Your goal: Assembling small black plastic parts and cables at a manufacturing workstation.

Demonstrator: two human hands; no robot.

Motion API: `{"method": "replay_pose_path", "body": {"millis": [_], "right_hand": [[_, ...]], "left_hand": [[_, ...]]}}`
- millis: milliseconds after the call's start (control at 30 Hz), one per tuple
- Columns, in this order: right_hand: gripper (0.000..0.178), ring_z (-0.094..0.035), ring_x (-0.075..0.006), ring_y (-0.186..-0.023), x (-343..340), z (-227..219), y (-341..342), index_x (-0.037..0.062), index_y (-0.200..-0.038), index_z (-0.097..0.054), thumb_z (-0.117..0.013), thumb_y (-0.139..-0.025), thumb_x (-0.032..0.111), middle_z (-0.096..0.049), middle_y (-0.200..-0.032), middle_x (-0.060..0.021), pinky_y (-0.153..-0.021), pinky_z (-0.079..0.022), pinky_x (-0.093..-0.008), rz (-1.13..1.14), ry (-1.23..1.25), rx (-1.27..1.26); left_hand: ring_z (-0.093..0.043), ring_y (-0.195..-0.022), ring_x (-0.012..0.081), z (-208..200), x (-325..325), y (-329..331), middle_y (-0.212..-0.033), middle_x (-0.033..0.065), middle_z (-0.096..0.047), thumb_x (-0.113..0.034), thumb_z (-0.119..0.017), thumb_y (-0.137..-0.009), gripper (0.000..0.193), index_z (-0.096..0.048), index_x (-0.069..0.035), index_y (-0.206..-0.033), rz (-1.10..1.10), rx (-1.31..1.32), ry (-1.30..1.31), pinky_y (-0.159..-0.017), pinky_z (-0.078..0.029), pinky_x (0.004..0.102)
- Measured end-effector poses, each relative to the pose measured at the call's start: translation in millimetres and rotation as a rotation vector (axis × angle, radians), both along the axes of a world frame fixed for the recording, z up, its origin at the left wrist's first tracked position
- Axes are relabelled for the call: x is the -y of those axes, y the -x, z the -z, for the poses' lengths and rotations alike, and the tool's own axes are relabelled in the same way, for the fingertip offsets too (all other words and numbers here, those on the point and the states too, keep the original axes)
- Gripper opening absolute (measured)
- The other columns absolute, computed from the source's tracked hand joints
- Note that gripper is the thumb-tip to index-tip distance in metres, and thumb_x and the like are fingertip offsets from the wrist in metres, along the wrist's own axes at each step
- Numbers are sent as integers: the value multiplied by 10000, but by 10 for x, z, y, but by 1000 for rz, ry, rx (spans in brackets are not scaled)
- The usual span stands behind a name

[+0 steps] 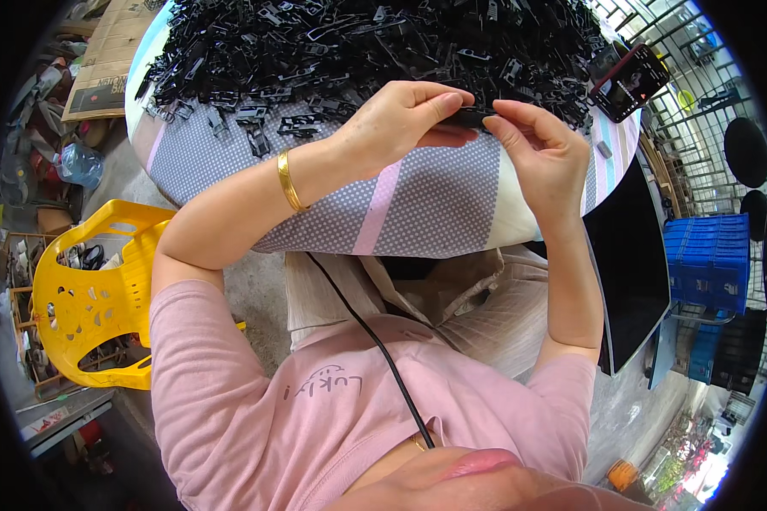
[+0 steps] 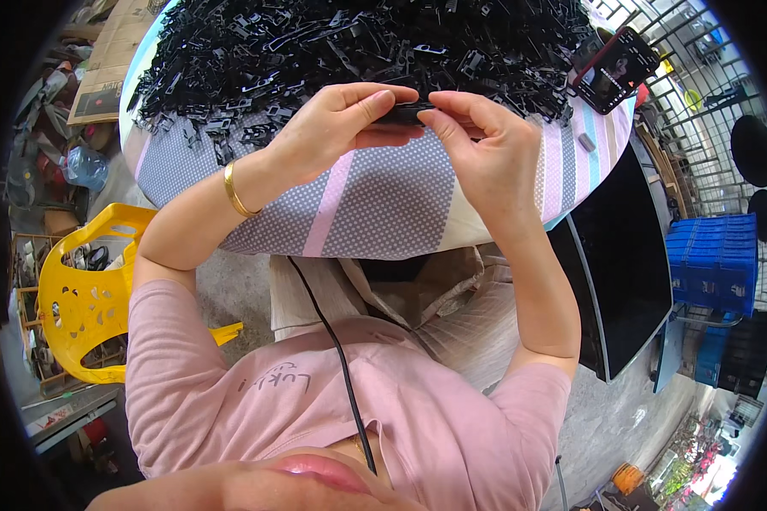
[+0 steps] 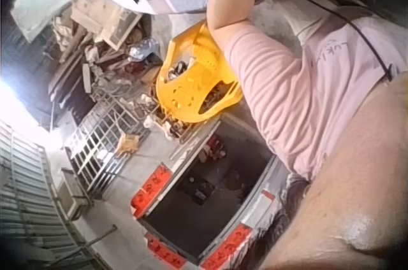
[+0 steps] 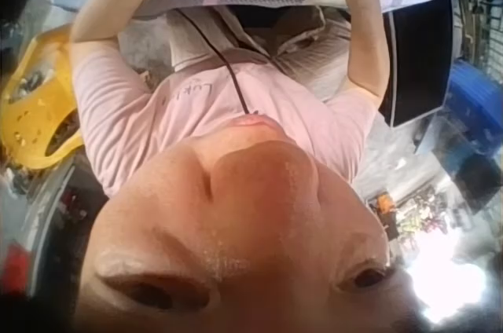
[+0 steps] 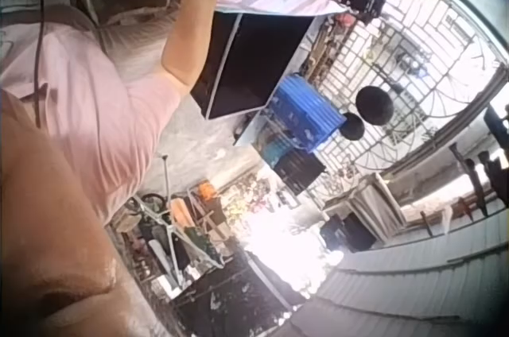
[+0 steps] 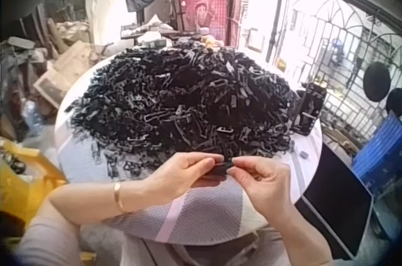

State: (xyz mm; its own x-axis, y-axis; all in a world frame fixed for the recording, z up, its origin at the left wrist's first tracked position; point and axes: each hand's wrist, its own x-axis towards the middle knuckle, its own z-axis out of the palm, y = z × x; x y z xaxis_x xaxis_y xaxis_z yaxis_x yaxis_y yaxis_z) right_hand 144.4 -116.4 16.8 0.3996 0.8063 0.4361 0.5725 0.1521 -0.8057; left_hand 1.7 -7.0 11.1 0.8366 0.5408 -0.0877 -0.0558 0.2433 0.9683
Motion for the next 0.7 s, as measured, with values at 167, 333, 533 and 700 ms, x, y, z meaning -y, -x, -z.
{"method": "replay_pose_path", "body": {"millis": [167, 333, 533, 700], "right_hand": [[189, -631, -109, -718, 7, 39, 69, -5, -934, -662, -691, -753, 42, -671, -810, -76, -651, -497, -213, -7, -36, 121], [206, -629, -109, -711, 40, 39, 72, 4, -949, -661, -697, -753, 57, -672, -807, -75, -636, -493, -216, -1, -80, 276], [142, -595, -66, -700, 45, -175, -499, 31, -929, -679, -666, -795, 75, -665, -813, -26, -640, -467, -180, 216, -94, 166], [164, -595, -133, -705, -161, 118, -870, 25, -901, -675, -672, -758, 105, -646, -805, -72, -621, -452, -233, 156, -20, 578]], "left_hand": [[-612, -942, 228, 39, -15, 4, -1052, 154, -575, -149, -443, -937, 329, -471, 63, -1187, 1, 53, 137, -879, -505, 314], [-639, -866, 224, 83, -52, 15, -1011, 168, -588, -92, -577, -859, 366, -482, 69, -1174, -6, 86, 34, -809, -536, 294], [-650, -822, 215, -32, -34, 63, -970, 146, -599, -74, -574, -854, 356, -490, 49, -1178, -44, 45, -61, -740, -555, 291], [-650, -790, 197, 10, -1, 13, -920, 128, -602, -90, -549, -870, 330, -495, 51, -1164, 93, -38, -28, -711, -557, 278]]}}
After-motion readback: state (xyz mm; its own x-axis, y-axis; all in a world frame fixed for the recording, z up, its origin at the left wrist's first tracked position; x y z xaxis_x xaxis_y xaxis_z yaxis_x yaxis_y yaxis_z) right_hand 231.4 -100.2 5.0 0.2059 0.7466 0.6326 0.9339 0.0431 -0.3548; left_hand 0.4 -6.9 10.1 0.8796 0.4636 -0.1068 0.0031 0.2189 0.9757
